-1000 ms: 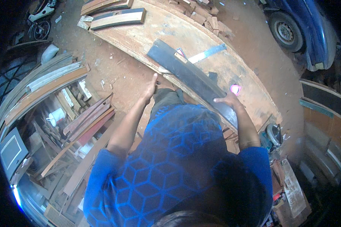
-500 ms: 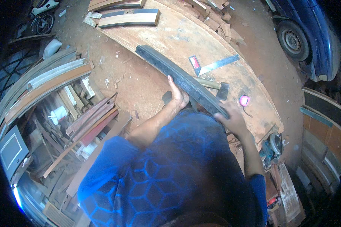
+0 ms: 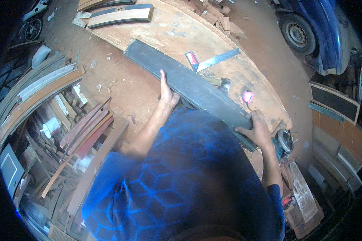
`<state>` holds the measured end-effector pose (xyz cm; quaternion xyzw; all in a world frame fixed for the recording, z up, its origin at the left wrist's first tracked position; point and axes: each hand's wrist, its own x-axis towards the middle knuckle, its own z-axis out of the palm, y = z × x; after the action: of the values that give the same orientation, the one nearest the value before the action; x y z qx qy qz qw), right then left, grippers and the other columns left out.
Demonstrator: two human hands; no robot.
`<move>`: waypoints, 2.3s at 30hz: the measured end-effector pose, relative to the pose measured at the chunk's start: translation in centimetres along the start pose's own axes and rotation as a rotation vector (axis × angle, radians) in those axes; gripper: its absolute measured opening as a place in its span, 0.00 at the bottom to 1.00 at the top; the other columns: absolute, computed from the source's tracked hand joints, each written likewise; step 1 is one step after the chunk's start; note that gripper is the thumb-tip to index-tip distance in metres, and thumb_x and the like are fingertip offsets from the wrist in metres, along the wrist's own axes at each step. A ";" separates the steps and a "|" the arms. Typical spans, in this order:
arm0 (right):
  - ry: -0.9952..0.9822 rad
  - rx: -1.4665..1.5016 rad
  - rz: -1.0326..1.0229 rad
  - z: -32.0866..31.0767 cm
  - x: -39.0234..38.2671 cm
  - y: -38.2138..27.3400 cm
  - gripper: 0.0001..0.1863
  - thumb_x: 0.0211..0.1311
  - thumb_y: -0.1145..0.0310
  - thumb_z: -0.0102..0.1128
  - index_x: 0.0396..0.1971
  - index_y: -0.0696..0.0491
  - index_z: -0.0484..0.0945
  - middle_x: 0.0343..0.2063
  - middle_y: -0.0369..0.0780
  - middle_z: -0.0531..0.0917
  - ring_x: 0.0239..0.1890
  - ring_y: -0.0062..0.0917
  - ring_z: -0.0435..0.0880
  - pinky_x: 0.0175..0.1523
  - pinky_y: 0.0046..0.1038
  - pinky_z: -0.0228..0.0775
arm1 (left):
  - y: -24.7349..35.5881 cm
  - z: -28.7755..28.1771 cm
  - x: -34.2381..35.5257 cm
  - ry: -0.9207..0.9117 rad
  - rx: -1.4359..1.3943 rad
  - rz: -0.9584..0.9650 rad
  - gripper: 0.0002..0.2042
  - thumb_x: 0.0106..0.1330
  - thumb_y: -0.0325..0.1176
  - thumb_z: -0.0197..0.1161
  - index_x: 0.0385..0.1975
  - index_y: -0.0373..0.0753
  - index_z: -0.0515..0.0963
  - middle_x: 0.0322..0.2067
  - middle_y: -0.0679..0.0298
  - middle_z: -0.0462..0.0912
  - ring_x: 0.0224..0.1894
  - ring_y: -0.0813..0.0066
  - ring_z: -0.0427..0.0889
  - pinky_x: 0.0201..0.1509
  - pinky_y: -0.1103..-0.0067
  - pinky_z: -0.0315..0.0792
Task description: The person uses a circular saw to cut a long plank of wood into smaller pieces on a workbench. They measure the wood with a tape measure and mark it with a pencil before cutting. The person also uses a hammer to split a piece of wood and stacks the cut pieces.
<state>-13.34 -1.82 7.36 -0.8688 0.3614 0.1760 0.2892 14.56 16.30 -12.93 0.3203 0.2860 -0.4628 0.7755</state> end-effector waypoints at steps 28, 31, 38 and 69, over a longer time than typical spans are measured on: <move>0.161 1.151 0.154 -4.6 -4.3 0.2 0.30 0.69 0.55 0.51 0.60 0.63 0.78 0.41 0.42 0.86 0.47 0.24 0.82 0.57 0.27 0.70 | 7.3 0.0 4.1 -0.013 0.135 0.153 0.38 0.72 0.68 0.38 0.70 0.44 0.66 0.67 0.58 0.71 0.67 0.51 0.70 0.71 0.54 0.64; 0.214 1.152 0.088 -3.9 -4.3 0.7 0.30 0.69 0.54 0.52 0.60 0.63 0.78 0.39 0.42 0.86 0.46 0.24 0.83 0.56 0.26 0.71 | 7.4 0.6 3.6 0.023 0.203 0.121 0.39 0.72 0.68 0.44 0.71 0.42 0.63 0.67 0.55 0.70 0.68 0.51 0.69 0.71 0.55 0.65; 0.518 1.472 0.217 1.5 -3.0 2.8 0.28 0.77 0.50 0.48 0.60 0.59 0.78 0.53 0.42 0.83 0.60 0.25 0.77 0.68 0.28 0.63 | 7.9 1.5 0.2 -0.367 1.808 1.165 0.53 0.55 0.62 0.73 0.75 0.38 0.55 0.71 0.45 0.60 0.73 0.45 0.60 0.76 0.53 0.55; 0.070 -0.509 0.525 18.6 -20.4 45.1 0.18 0.67 0.65 0.56 0.52 0.57 0.82 0.50 0.53 0.85 0.53 0.51 0.83 0.58 0.50 0.73 | -25.9 13.4 -24.8 -0.971 1.945 0.308 0.64 0.35 0.34 0.81 0.76 0.27 0.46 0.68 0.46 0.65 0.71 0.54 0.66 0.74 0.62 0.61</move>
<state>-61.85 -5.21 -13.40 -0.7960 0.5265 0.2987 -0.0037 -16.91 9.88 7.85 0.6109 -0.5802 -0.4655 0.2710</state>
